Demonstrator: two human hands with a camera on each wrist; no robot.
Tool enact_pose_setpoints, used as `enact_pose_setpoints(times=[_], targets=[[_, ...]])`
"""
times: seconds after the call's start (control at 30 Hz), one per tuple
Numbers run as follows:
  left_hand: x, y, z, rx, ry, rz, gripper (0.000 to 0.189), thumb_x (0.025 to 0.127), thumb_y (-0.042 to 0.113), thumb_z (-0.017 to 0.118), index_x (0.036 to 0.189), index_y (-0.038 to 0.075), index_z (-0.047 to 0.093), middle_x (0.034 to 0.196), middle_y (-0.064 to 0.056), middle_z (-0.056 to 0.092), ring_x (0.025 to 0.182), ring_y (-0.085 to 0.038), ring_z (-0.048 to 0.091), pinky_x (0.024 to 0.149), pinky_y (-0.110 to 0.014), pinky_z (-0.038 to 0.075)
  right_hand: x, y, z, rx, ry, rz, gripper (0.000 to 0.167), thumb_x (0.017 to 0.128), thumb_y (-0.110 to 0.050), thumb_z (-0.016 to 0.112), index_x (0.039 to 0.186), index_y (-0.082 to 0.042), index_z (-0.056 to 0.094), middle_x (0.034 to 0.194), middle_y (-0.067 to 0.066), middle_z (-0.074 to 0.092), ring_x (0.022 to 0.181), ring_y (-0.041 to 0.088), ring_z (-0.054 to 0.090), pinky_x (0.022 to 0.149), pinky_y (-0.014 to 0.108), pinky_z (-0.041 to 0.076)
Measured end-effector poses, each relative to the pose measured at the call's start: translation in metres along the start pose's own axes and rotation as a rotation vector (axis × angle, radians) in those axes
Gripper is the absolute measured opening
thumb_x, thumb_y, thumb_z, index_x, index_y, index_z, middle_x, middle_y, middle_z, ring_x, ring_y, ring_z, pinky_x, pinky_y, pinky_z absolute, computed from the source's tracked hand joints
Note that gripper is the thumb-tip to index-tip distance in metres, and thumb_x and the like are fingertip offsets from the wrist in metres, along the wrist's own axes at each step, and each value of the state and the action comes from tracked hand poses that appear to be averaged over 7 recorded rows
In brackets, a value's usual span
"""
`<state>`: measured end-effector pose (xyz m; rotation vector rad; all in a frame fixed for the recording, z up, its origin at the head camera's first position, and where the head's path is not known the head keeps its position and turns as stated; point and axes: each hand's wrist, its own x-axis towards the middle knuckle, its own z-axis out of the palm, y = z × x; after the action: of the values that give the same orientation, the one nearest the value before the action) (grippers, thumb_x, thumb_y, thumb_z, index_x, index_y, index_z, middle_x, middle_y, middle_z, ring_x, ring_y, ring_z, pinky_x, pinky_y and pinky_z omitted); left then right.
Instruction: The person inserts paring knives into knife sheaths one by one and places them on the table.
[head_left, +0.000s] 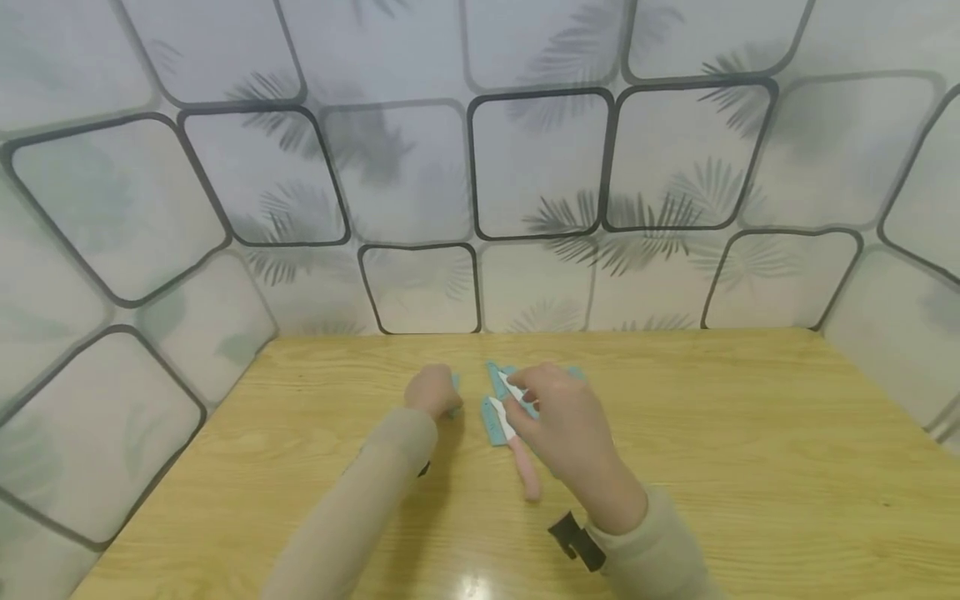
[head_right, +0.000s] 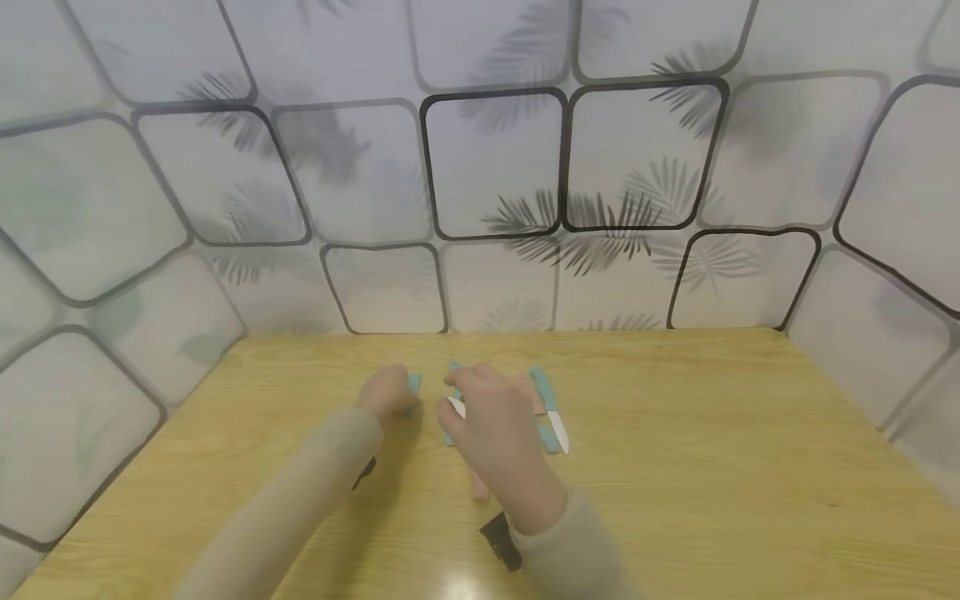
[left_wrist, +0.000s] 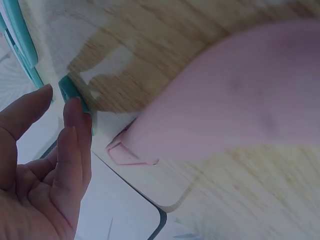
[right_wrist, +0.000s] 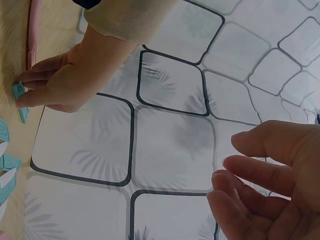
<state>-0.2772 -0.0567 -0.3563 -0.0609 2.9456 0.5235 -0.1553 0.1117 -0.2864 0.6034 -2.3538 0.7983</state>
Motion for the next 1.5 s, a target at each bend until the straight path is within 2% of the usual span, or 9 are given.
enact_pose_setpoints(times=[0.3, 0.53, 0.73, 0.87, 0.97, 1.07, 1.23, 1.33, 1.5], targets=[[0.002, -0.004, -0.001, 0.015, -0.024, -0.02, 0.019, 0.072, 0.009, 0.067, 0.086, 0.001, 0.059, 0.076, -0.007, 0.056, 0.063, -0.019, 0.051, 0.055, -0.029, 0.047, 0.002, -0.005, -0.001, 0.002, 0.017, 0.001, 0.014, 0.072, -0.004, 0.067, 0.086, -0.003, 0.066, 0.081, 0.006, 0.064, 0.064, 0.013, 0.058, 0.053, 0.019, 0.047], [0.002, -0.001, -0.001, 0.045, -0.062, -0.015, 0.012, 0.072, 0.01, 0.065, 0.075, 0.006, 0.054, 0.07, -0.005, 0.053, 0.062, -0.018, 0.05, 0.056, -0.028, 0.045, 0.002, -0.006, -0.003, -0.004, 0.004, 0.021, 0.015, 0.073, -0.006, 0.068, 0.087, -0.003, 0.065, 0.083, 0.006, 0.063, 0.066, 0.014, 0.058, 0.054, 0.02, 0.047], [0.001, -0.002, -0.003, 0.003, -0.084, -0.009, 0.019, 0.076, 0.018, 0.064, 0.086, 0.004, 0.055, 0.078, -0.007, 0.056, 0.069, -0.02, 0.053, 0.061, -0.032, 0.046, 0.002, -0.006, -0.004, -0.002, -0.005, 0.021, 0.016, 0.073, -0.007, 0.068, 0.088, -0.003, 0.065, 0.085, 0.006, 0.063, 0.066, 0.015, 0.059, 0.054, 0.02, 0.048], [-0.002, -0.003, -0.013, -0.148, -0.116, 0.038, 0.03, 0.079, 0.018, 0.062, 0.1, -0.003, 0.054, 0.084, -0.009, 0.055, 0.071, -0.021, 0.053, 0.068, -0.035, 0.048, 0.002, -0.006, -0.005, 0.002, -0.019, 0.034, 0.016, 0.073, -0.007, 0.068, 0.088, -0.003, 0.065, 0.086, 0.007, 0.063, 0.067, 0.016, 0.059, 0.055, 0.021, 0.048], [-0.003, -0.003, -0.021, -0.301, -0.172, 0.083, 0.02, 0.081, 0.011, 0.06, 0.088, -0.007, 0.056, 0.079, -0.009, 0.055, 0.064, -0.018, 0.052, 0.066, -0.03, 0.051, 0.002, -0.005, -0.006, 0.0, -0.013, 0.023, 0.016, 0.073, -0.008, 0.069, 0.088, -0.002, 0.064, 0.087, 0.008, 0.063, 0.067, 0.016, 0.059, 0.055, 0.02, 0.048], [-0.005, -0.005, -0.029, -0.417, -0.203, 0.148, 0.021, 0.084, 0.009, 0.054, 0.074, -0.009, 0.056, 0.087, -0.013, 0.06, 0.074, -0.022, 0.058, 0.067, -0.029, 0.052, 0.002, -0.003, -0.007, -0.004, -0.006, 0.013, 0.017, 0.074, -0.008, 0.069, 0.088, -0.001, 0.064, 0.089, 0.009, 0.063, 0.066, 0.015, 0.059, 0.054, 0.02, 0.048], [-0.014, -0.009, -0.041, -0.616, -0.192, 0.199, 0.025, 0.087, 0.011, 0.05, 0.095, -0.012, 0.055, 0.11, -0.02, 0.053, 0.097, -0.032, 0.054, 0.072, -0.03, 0.052, 0.003, -0.001, -0.009, -0.001, -0.011, 0.032, 0.016, 0.074, -0.008, 0.068, 0.088, -0.002, 0.065, 0.089, 0.009, 0.063, 0.067, 0.016, 0.059, 0.055, 0.021, 0.049], [-0.021, -0.012, -0.047, -0.749, -0.176, 0.211, 0.029, 0.088, 0.013, 0.048, 0.105, -0.011, 0.05, 0.112, -0.021, 0.049, 0.102, -0.034, 0.049, 0.078, -0.032, 0.05, 0.003, 0.001, -0.01, -0.001, -0.011, 0.046, 0.016, 0.073, -0.008, 0.069, 0.088, -0.002, 0.065, 0.088, 0.009, 0.063, 0.067, 0.016, 0.058, 0.056, 0.022, 0.049], [-0.034, -0.019, -0.057, -0.936, -0.143, 0.191, 0.03, 0.091, 0.016, 0.044, 0.109, -0.009, 0.045, 0.112, -0.018, 0.042, 0.108, -0.034, 0.041, 0.086, -0.035, 0.045, 0.004, 0.005, -0.012, 0.01, -0.005, 0.054, 0.016, 0.073, -0.007, 0.069, 0.087, -0.001, 0.065, 0.086, 0.009, 0.063, 0.067, 0.018, 0.059, 0.056, 0.023, 0.05]])
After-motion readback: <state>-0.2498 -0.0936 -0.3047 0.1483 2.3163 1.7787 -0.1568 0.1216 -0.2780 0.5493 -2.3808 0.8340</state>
